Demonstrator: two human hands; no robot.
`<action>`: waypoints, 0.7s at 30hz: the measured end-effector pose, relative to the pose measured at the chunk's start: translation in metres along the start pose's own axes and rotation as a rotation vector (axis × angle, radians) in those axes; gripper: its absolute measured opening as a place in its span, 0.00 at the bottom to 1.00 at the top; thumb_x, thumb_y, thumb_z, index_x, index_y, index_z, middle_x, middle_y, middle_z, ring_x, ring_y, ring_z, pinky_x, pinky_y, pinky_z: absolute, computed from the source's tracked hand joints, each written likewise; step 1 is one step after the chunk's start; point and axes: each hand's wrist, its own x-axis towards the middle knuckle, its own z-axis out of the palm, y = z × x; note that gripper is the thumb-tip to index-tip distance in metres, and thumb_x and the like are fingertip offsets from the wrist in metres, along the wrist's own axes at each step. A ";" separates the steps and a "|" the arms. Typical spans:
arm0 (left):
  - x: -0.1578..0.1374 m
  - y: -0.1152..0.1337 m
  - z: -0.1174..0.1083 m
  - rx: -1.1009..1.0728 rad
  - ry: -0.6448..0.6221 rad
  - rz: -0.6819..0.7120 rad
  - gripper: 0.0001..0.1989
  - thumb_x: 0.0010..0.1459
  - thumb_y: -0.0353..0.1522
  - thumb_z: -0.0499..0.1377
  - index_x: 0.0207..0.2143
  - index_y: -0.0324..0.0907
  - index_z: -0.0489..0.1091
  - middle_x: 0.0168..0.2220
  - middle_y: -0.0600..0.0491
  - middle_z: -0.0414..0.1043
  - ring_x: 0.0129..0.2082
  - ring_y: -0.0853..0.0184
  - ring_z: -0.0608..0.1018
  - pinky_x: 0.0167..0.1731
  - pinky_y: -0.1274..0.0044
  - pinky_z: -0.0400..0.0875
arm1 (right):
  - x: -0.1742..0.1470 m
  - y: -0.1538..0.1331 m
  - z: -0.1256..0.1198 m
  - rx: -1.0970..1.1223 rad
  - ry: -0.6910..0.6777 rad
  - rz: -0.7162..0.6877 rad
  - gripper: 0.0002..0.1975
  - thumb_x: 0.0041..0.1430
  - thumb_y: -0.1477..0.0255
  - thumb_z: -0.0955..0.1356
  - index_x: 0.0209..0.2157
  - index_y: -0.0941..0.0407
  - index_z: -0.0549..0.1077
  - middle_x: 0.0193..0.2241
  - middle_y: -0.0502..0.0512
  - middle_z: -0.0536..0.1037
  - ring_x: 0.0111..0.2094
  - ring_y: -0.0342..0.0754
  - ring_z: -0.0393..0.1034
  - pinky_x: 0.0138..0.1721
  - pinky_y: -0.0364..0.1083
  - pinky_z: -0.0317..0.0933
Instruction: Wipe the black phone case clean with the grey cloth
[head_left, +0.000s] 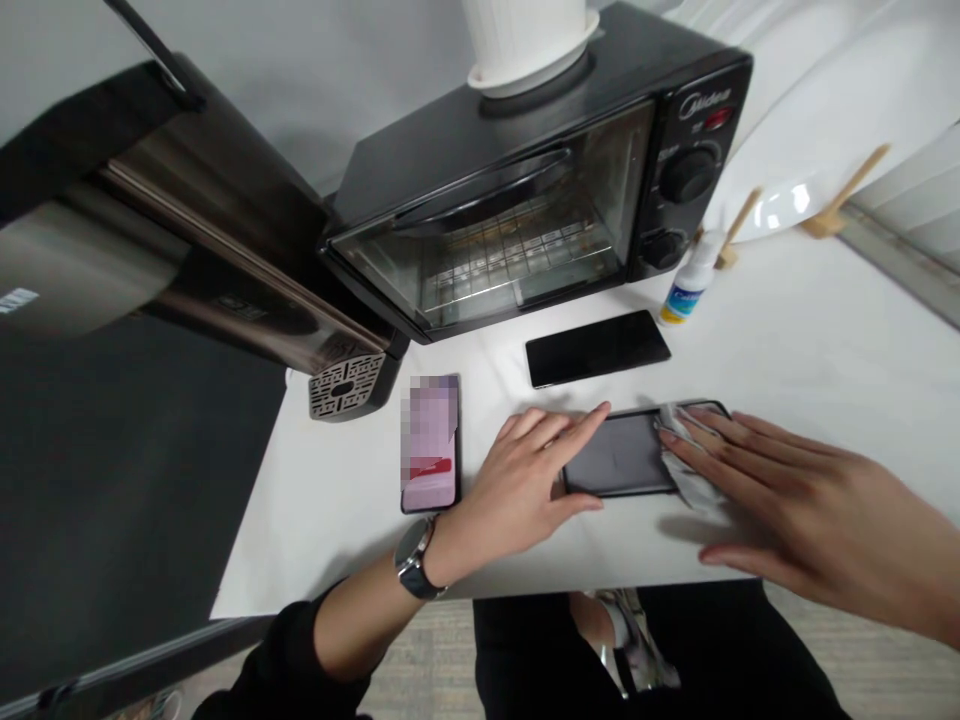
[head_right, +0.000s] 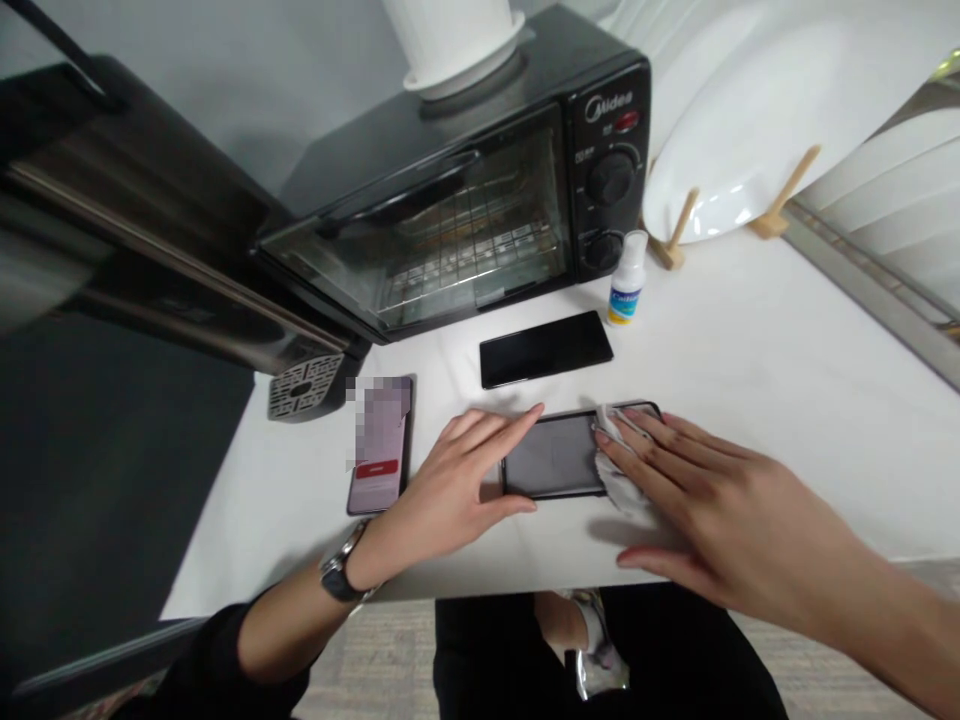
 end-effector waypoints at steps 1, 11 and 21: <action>0.000 0.000 0.000 0.006 0.001 -0.008 0.50 0.61 0.48 0.69 0.77 0.53 0.45 0.62 0.48 0.71 0.58 0.54 0.70 0.62 0.60 0.64 | 0.007 -0.012 0.003 0.032 -0.002 0.034 0.44 0.69 0.47 0.65 0.74 0.63 0.57 0.68 0.69 0.67 0.62 0.68 0.73 0.57 0.64 0.74; -0.002 -0.008 0.000 0.001 0.005 -0.059 0.52 0.63 0.35 0.70 0.77 0.55 0.40 0.61 0.49 0.70 0.59 0.54 0.69 0.62 0.61 0.65 | 0.080 -0.086 0.037 0.302 -0.035 0.107 0.52 0.60 0.38 0.68 0.64 0.72 0.69 0.64 0.78 0.72 0.66 0.67 0.69 0.67 0.61 0.64; -0.001 -0.008 0.002 0.027 0.011 -0.055 0.50 0.64 0.44 0.68 0.77 0.53 0.41 0.63 0.46 0.69 0.60 0.51 0.69 0.62 0.57 0.65 | 0.003 -0.003 -0.001 0.012 -0.043 0.119 0.31 0.73 0.61 0.67 0.72 0.56 0.61 0.67 0.62 0.70 0.65 0.60 0.70 0.66 0.63 0.66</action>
